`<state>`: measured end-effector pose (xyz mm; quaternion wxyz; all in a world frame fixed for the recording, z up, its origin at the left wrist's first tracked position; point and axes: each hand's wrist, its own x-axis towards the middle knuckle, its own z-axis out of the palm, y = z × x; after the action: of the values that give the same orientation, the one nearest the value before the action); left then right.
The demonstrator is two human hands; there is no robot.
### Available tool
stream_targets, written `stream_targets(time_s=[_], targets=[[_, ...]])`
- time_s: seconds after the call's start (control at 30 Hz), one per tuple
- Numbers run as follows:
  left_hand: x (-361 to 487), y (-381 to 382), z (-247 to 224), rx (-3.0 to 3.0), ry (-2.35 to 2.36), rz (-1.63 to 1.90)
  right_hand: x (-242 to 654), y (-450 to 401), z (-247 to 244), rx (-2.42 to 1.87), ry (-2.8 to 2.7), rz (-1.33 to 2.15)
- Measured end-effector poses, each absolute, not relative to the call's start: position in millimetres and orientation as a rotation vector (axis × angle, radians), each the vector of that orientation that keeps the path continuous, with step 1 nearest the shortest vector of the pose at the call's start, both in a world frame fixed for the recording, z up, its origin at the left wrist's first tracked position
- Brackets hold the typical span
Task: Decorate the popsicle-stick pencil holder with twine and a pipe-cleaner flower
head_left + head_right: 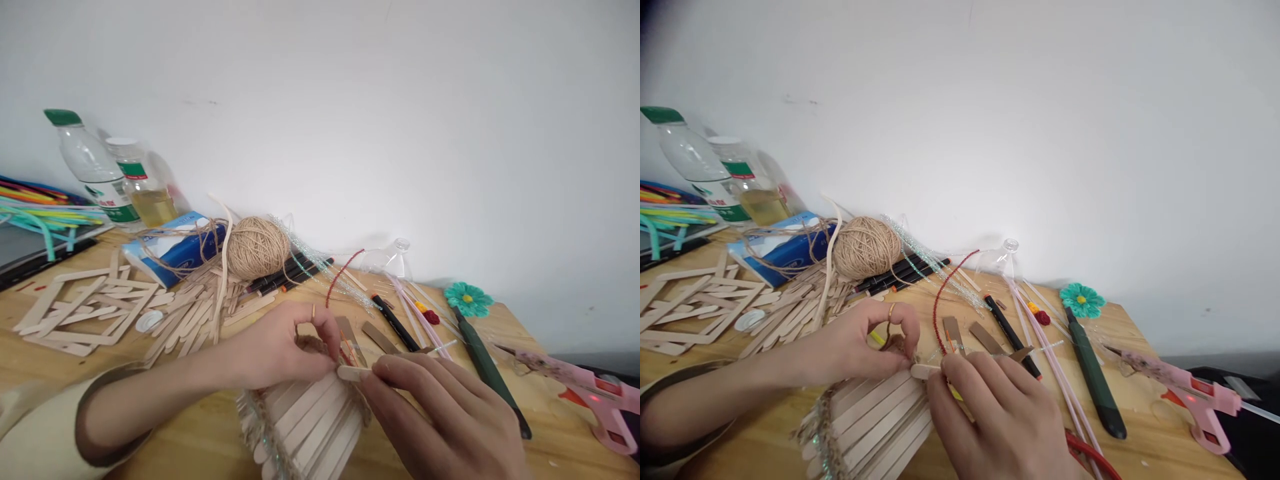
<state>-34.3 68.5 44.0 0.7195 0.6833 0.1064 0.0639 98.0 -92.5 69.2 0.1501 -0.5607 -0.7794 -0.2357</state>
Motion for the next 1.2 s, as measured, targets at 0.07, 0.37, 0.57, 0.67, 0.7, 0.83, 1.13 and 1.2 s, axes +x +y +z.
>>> stream_targets(time_s=[0.07, 0.37, 0.57, 0.67, 0.7, 0.83, 1.13, 1.2], targets=[[-34.3, 69.0, 44.6, 1.527, 0.235, 0.135, 99.3, -94.4, 65.8, -1.619, -2.224, -0.667], [-38.3, 78.5, 51.7, 1.681, 0.178, 0.033, 108.2, -104.2, 67.5, -1.786, -1.746, -0.181], [-41.8, 79.3, 50.4, 1.633, 0.183, 0.034, 97.6, -99.7, 50.9, -1.814, -1.635, 0.225], [-43.4, 79.7, 49.9, 1.721, 0.189, -0.145, 95.6, -97.7, 33.1, -1.813, -1.583, 0.362], [-43.5, 79.4, 50.5, 1.737, 0.207, -0.223, 95.0, -97.3, 27.4, -1.801, -1.563, 0.400], [-43.2, 77.7, 54.2, 1.703, 0.246, -0.376, 90.7, -96.5, 12.2, -1.738, -1.445, 0.530], [-38.5, 92.8, 29.5, 1.642, 0.148, -0.182, 90.3, -98.7, 27.9, -1.743, -1.167, 0.591], [-37.1, 93.4, 28.0, 1.652, 0.084, 0.016, 95.4, -99.6, 35.4, -1.721, -1.245, 0.535]])
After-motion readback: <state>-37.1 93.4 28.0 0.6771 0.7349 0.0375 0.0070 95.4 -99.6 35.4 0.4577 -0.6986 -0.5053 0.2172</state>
